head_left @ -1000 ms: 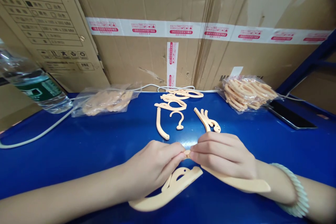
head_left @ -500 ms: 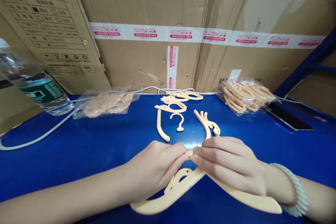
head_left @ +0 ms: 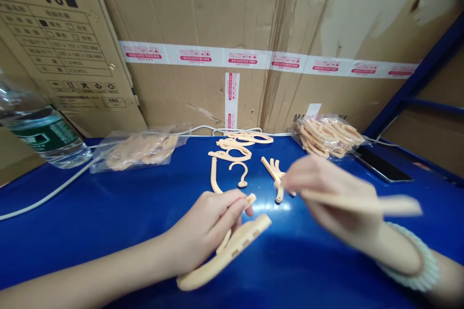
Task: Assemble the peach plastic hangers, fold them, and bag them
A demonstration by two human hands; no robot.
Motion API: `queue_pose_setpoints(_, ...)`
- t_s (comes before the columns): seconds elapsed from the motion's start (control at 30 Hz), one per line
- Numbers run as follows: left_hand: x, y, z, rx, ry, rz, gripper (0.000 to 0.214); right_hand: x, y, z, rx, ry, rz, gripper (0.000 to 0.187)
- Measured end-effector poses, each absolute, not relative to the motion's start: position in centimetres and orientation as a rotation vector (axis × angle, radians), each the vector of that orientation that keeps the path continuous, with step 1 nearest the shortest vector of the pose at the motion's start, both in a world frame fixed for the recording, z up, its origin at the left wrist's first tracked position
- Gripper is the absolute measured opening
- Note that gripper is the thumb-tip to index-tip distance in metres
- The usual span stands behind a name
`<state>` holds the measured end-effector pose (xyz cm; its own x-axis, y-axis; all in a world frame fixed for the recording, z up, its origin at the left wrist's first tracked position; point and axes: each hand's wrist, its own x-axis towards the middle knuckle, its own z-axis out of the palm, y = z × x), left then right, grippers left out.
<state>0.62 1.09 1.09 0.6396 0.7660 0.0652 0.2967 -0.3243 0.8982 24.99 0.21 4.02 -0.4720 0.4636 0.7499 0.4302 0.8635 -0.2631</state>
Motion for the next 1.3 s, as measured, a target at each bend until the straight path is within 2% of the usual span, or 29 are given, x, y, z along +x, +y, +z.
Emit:
queue_pose_setpoints(0.1, 0.5, 1.7, 0.3, 1.453, 0.727, 0.569, 0.043, 28.2, 3.4, 5.8, -1.01, -2.115, 0.131, 0.013)
queue_pose_setpoints(0.2, 0.7, 2.3, -0.3, 1.245, 0.649, 0.591, 0.043, 31.3, 6.1, 5.7, -1.433, -2.269, 0.641, 0.025)
queue_pose_setpoints(0.27, 0.8, 2.5, -0.2, 1.159, 0.681, 0.623, 0.037, 32.4, 7.0, 5.0, -1.56, -2.256, 0.926, 0.042)
queue_pose_setpoints(0.37, 0.8, 2.5, 0.3, 1.068, 0.764, 0.657, 0.03, 32.6, 7.3, 4.1, -1.647, -2.204, 1.152, 0.078)
queue_pose_setpoints(0.47, 0.7, 2.5, 0.5, 1.064, 0.771, 0.654, 0.03, 32.2, 7.2, 3.7, -1.693, -2.175, 1.202, 0.089)
queue_pose_setpoints(0.7, 0.6, 2.5, 0.5, 1.027, 0.75, 0.689, 0.03, 31.7, 7.1, 3.5, -1.829, -2.301, 1.037, 0.076)
queue_pose_setpoints(0.83, 0.5, 2.7, 0.3, 0.996, 0.708, 0.714, 0.033, 30.9, 6.6, 3.7, -1.902, -2.415, 0.458, 0.053)
queue_pose_setpoints(0.93, 0.5, 2.8, 0.2, 1.002, 0.687, 0.723, 0.037, 30.4, 6.1, 3.8, -1.685, -2.431, 0.164, 0.038)
queue_pose_setpoints(1.03, 0.5, 2.8, 0.1, 1.011, 0.704, 0.717, 0.04, 29.9, 6.1, 3.4, -1.553, -2.428, 0.161, 0.032)
queue_pose_setpoints(1.3, 0.4, 2.8, 0.2, 1.014, 0.758, 0.713, 0.039, 28.4, 6.4, 1.8, -1.816, -2.314, 0.144, 0.017)
